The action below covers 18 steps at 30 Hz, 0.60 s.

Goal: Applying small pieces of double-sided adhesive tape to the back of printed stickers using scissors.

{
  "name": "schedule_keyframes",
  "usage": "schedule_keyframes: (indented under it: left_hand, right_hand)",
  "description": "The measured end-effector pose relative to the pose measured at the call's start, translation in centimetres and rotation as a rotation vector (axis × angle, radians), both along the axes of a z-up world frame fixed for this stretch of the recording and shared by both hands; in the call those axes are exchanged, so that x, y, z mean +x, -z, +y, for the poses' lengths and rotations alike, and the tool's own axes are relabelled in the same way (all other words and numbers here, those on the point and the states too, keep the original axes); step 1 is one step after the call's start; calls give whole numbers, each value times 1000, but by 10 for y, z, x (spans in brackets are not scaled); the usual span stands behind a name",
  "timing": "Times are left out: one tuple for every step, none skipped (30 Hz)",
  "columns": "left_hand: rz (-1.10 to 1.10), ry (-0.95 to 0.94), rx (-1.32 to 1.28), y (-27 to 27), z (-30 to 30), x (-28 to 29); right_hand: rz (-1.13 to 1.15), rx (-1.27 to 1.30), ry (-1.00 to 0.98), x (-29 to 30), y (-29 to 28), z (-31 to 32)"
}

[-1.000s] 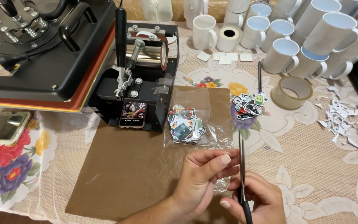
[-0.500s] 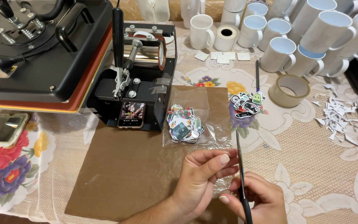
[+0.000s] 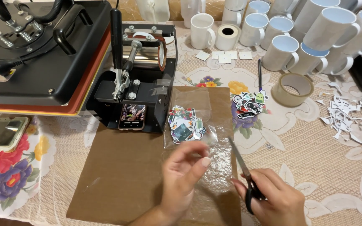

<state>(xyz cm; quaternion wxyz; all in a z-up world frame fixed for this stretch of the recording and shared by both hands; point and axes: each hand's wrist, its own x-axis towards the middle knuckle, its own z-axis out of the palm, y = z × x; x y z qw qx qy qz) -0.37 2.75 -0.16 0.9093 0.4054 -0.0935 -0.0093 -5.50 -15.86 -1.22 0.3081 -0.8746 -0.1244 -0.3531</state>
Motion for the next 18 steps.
schedule_keyframes:
  left_hand:
    - [-174, -143, 300, -8, 9, 1]
    - [-348, -288, 600, -16, 18, 3]
    - [-348, -286, 603, -27, 22, 8]
    - [-394, -270, 780, -37, 26, 13]
    - [-431, -258, 957, -47, 31, 15]
    - [-423, -260, 961, -54, 30, 17]
    - [-326, -118, 1091, -62, 29, 20]
    - [-225, 29, 1213, -70, 28, 24]
    - [-227, 27, 1215, -71, 26, 26]
    - [-191, 92, 1227, -73, 23, 29]
    - [-159, 162, 1238, -74, 20, 32]
    - [-164, 165, 1239, -71, 18, 34]
    - [-164, 171, 1196, -67, 17, 35]
    - [-164, 177, 1152, -63, 16, 37]
    - [-164, 179, 1153, -62, 14, 37]
    - [-148, 157, 1145, -61, 13, 38]
    - [-134, 131, 1137, -60, 12, 39]
    - [-134, 130, 1138, -59, 11, 39]
  right_hand:
    - [-9, -175, 88, -2, 2, -4]
    - [-18, -350, 174, -4, 4, -7]
    - [-16, -347, 176, -4, 2, -10]
    - [-21, -515, 225, -5, 0, -13]
    - [-25, -685, 264, -7, -2, -15]
    - [-21, -684, 256, -9, -2, -17]
    - [-53, -753, 267, -9, -1, -18]
    - [-85, -821, 278, -10, -1, -20]
    - [-87, -819, 278, -9, -2, -20]
    - [-96, -900, 283, -9, -3, -21]
    - [-101, -982, 295, -8, -4, -23]
    - [-101, -981, 300, -8, -3, -23]
    - [-96, -1011, 284, -8, -1, -24]
    - [-91, -1042, 268, -8, 1, -24]
    - [-89, -1041, 269, -8, 1, -25]
    - [-91, -1048, 269, -8, 1, -25]
    - [-96, -1053, 269, -7, 1, -24]
    - [-98, -1052, 269, -5, 1, -24]
